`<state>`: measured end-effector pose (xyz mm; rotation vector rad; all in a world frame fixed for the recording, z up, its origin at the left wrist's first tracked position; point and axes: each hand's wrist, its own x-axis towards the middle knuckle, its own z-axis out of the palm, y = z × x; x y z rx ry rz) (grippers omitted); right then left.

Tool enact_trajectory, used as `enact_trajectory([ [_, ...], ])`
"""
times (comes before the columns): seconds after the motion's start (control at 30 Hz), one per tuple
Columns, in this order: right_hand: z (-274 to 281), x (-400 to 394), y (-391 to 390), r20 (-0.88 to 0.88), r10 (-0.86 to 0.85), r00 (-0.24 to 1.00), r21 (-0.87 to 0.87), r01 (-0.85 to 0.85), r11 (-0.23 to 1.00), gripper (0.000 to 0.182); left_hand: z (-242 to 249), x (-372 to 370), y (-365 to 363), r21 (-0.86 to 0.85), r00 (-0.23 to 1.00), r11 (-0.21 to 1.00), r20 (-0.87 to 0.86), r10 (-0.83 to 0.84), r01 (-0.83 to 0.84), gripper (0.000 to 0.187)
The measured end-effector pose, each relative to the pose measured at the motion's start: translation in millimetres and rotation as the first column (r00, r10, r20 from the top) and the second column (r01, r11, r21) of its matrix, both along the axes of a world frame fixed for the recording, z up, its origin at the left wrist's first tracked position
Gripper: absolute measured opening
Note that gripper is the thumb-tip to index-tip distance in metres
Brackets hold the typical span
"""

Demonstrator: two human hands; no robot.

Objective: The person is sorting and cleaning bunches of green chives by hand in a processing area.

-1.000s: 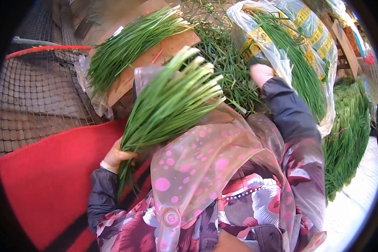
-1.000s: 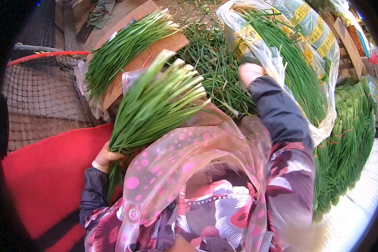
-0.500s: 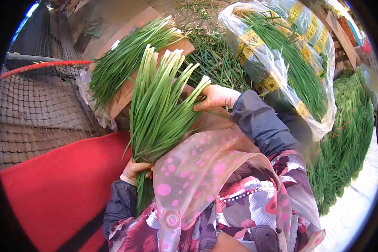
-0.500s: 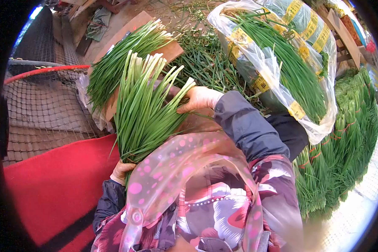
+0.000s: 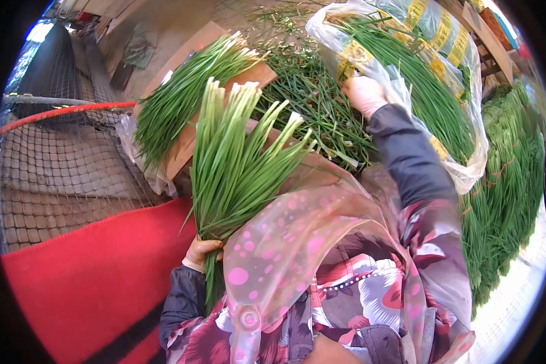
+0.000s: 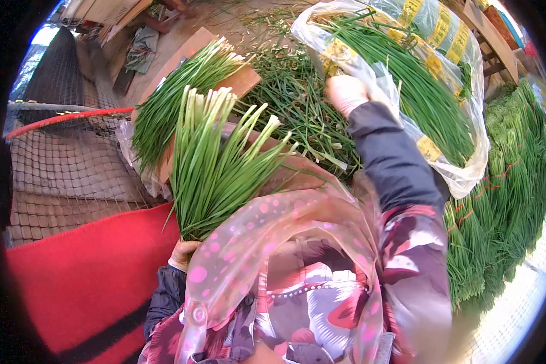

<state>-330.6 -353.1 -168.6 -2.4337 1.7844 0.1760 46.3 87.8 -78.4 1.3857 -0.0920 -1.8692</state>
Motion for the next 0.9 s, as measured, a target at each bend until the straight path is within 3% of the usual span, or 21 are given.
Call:
enact_trajectory([
  [0.07,-18.8,-15.2,10.1,-0.253,0.329,0.910,0.145,-0.301,0.943,0.023,-11.8,5.9,7.7,-0.017,0.999,1.000,-0.055,0.004,-0.005,0.063],
  [0.1,47.0,-0.5,41.0,-0.210,0.350,0.913,0.253,-0.295,0.921,0.042,-16.0,5.4,7.8,-0.035,0.994,0.999,-0.112,0.020,-0.024,0.064],
  [0.13,86.9,14.6,60.4,-0.055,0.413,0.909,0.435,-0.350,0.830,0.070,-9.7,-3.3,1.2,-0.037,0.993,0.999,-0.115,0.021,-0.026,0.064],
  [0.17,53.2,11.8,69.2,0.372,0.302,0.878,0.469,-0.459,0.755,0.093,3.7,-18.7,-9.6,-0.030,0.998,0.999,-0.048,0.036,-0.037,0.053],
  [0.2,33.2,20.9,90.4,0.644,0.224,0.732,0.401,-0.572,0.715,0.099,10.6,-28.2,-15.6,-0.026,0.999,0.998,0.022,0.050,-0.050,0.043],
  [0.23,11.3,36.8,106.5,0.710,0.102,0.697,0.461,-0.569,0.681,0.099,11.2,-29.4,-15.5,-0.026,0.998,0.998,0.026,0.051,-0.050,0.043],
  [0.27,6.6,52.4,120.7,0.760,-0.152,0.633,0.561,-0.519,0.645,0.080,12.3,-29.0,-15.5,-0.044,0.999,0.998,0.022,0.035,-0.034,0.044],
  [0.33,9.7,70.3,121.3,0.662,-0.328,0.674,0.695,-0.389,0.606,0.049,17.3,-31.0,-19.2,-0.076,0.999,0.997,0.033,0.032,-0.030,0.044],
  [0.37,17.0,65.7,117.9,0.665,-0.439,0.605,0.707,-0.318,0.632,0.023,24.4,-33.8,-20.5,-0.076,0.998,0.996,0.046,0.046,-0.042,0.044],
  [0.4,22.1,63.4,112.9,0.664,-0.611,0.430,0.747,-0.347,0.568,0.019,32.7,-35.8,-23.1,-0.080,0.996,0.995,0.057,0.062,-0.058,0.044],
  [0.47,19.5,52.3,89.2,0.685,-0.609,0.400,0.727,-0.311,0.613,0.017,52.3,-34.0,-34.1,-0.099,0.994,0.995,0.101,0.043,-0.033,0.045],
  [0.53,29.0,35.6,55.2,0.787,-0.601,0.143,0.615,-0.102,0.782,0.018,64.4,-25.4,-41.5,-0.088,0.981,0.993,0.183,-0.066,0.084,0.042],
  [0.6,56.6,22.9,32.2,0.787,-0.615,0.037,0.617,-0.041,0.786,0.024,80.0,-20.0,-48.5,-0.032,0.965,0.991,0.235,-0.118,0.129,0.040],
  [0.63,72.3,29.1,27.6,0.799,-0.596,0.081,0.601,-0.077,0.796,0.029,81.3,-19.1,-50.6,-0.029,0.959,0.986,0.241,-0.151,0.163,0.039],
  [0.67,95.1,39.6,26.4,0.803,-0.529,0.275,0.582,-0.168,0.796,0.029,81.3,-18.2,-52.3,-0.025,0.952,0.980,0.245,-0.185,0.198,0.039],
  [0.73,105.6,80.5,37.9,0.954,-0.008,0.301,0.119,-0.354,0.928,0.037,76.2,-18.7,-54.2,-0.026,0.950,0.978,0.242,-0.197,0.209,0.040],
  [0.8,143.9,103.8,42.4,0.788,0.023,0.615,0.351,-0.480,0.804,0.046,75.7,-24.3,-58.3,-0.035,0.952,0.982,0.253,-0.173,0.188,0.040],
  [0.87,130.4,127.0,35.8,0.736,0.038,0.676,0.481,-0.560,0.674,0.046,69.4,-22.8,-55.9,-0.045,0.940,0.975,0.278,-0.198,0.219,0.040],
  [0.9,127.0,130.2,40.2,0.812,-0.092,0.576,0.497,-0.602,0.625,0.036,68.8,-23.5,-56.7,-0.056,0.928,0.967,0.301,-0.219,0.247,0.041],
])
